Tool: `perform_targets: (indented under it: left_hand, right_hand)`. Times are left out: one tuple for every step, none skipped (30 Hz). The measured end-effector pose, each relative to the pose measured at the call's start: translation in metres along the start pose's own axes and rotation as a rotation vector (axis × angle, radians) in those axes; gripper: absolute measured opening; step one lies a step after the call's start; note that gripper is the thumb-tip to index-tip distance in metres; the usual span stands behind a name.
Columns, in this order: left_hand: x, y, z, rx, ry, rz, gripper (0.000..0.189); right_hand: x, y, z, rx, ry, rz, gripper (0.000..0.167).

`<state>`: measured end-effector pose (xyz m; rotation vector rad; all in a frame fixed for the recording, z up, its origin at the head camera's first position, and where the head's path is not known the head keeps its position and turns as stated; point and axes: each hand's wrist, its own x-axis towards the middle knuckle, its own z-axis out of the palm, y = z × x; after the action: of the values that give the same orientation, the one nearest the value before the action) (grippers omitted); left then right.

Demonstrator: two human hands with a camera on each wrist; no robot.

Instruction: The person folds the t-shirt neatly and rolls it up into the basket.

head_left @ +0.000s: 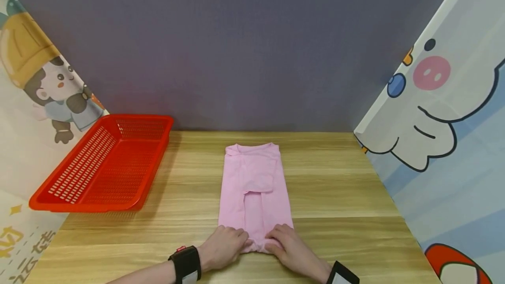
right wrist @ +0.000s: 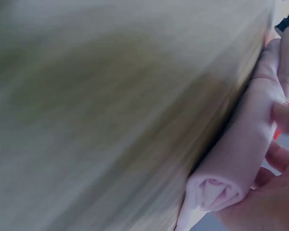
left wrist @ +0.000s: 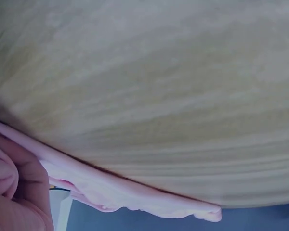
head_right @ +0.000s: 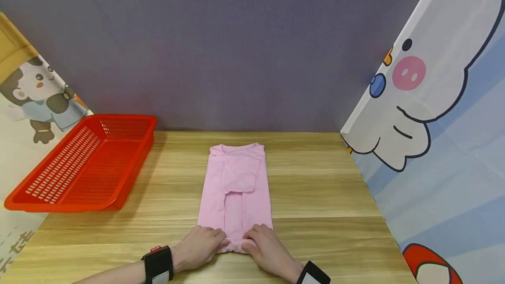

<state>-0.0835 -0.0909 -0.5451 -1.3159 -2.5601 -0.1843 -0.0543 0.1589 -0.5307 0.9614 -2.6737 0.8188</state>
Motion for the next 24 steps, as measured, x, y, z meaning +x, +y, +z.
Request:
perform_targets:
  left_hand:
    - [0.0,0.0,0.001,-0.023,-0.003,-0.007,0.036]
    - [0.0,-0.001,0.001,-0.041,-0.003,-0.011,0.036]
    - [0.001,-0.002,0.002,-0.066,-0.009,-0.018,0.036]
    - [0.001,-0.003,0.002,-0.088,-0.02,-0.027,0.037]
    - [0.001,-0.003,0.002,-0.115,-0.032,-0.035,0.037]
    - [0.002,-0.004,0.003,-0.138,-0.044,-0.044,0.038]
    - [0.002,-0.005,0.002,-0.16,-0.056,-0.053,0.038]
    - [0.003,-0.005,0.002,-0.176,-0.068,-0.061,0.039]
    - [0.003,-0.005,0.002,-0.191,-0.079,-0.071,0.039]
    - [0.004,-0.005,0.001,-0.197,-0.085,-0.077,0.039]
    - [0.004,-0.005,0.001,-0.196,-0.081,-0.078,0.039]
    - [0.004,-0.005,0.0,-0.183,-0.074,-0.075,0.039]
    - [0.003,-0.004,0.0,-0.161,-0.064,-0.066,0.038]
    - [0.003,-0.004,0.0,-0.13,-0.05,-0.05,0.037]
    - [0.002,-0.003,0.0,-0.097,-0.037,-0.033,0.035]
    - [0.0,-0.003,-0.001,-0.058,-0.021,-0.015,0.033]
    - [-0.001,-0.003,-0.001,-0.011,-0.005,0.006,0.031]
    - [-0.003,-0.003,-0.001,0.033,0.01,0.027,0.029]
    - [-0.004,-0.003,-0.002,0.074,0.022,0.044,0.028]
    - [-0.005,-0.004,-0.002,0.11,0.032,0.055,0.028]
    - [-0.006,-0.004,-0.002,0.14,0.038,0.061,0.03]
    - [-0.006,-0.005,-0.003,0.166,0.041,0.066,0.034]
    - [-0.007,-0.006,-0.002,0.19,0.043,0.068,0.038]
    - [-0.008,-0.006,-0.002,0.206,0.041,0.065,0.041]
  right_hand:
    - [-0.001,0.0,0.0,-0.016,-0.01,0.005,0.018]
    - [-0.003,0.0,-0.001,-0.03,-0.019,0.005,0.023]
    - [-0.004,0.0,0.0,-0.048,-0.029,0.006,0.028]
    - [-0.005,0.001,0.0,-0.07,-0.034,0.002,0.032]
    - [-0.005,0.001,0.0,-0.09,-0.036,-0.004,0.034]
    - [-0.006,0.002,0.001,-0.107,-0.032,-0.011,0.033]
    - [-0.006,0.003,0.002,-0.127,-0.021,-0.025,0.031]
    - [-0.006,0.004,0.002,-0.147,-0.003,-0.04,0.028]
    - [-0.006,0.004,0.003,-0.169,0.014,-0.051,0.025]
    - [-0.005,0.005,0.003,-0.185,0.032,-0.061,0.021]
    - [-0.005,0.005,0.004,-0.196,0.046,-0.066,0.017]
    - [-0.005,0.005,0.004,-0.204,0.058,-0.068,0.015]
    - [-0.004,0.005,0.004,-0.211,0.063,-0.067,0.013]
    - [-0.004,0.005,0.004,-0.213,0.063,-0.062,0.012]
    - [-0.003,0.005,0.004,-0.215,0.061,-0.056,0.012]
    - [-0.003,0.005,0.003,-0.216,0.056,-0.052,0.011]
    - [-0.002,0.005,0.003,-0.215,0.05,-0.049,0.011]
    - [-0.002,0.005,0.003,-0.216,0.042,-0.047,0.011]
    - [-0.002,0.005,0.002,-0.215,0.034,-0.046,0.011]
    - [-0.001,0.005,0.002,-0.211,0.024,-0.046,0.011]
    - [-0.001,0.005,0.001,-0.206,0.012,-0.046,0.011]
    - [0.0,0.005,0.0,-0.201,-0.001,-0.047,0.01]
    - [0.001,0.005,-0.001,-0.192,-0.016,-0.047,0.01]
    - [0.002,0.006,-0.002,-0.181,-0.033,-0.045,0.01]
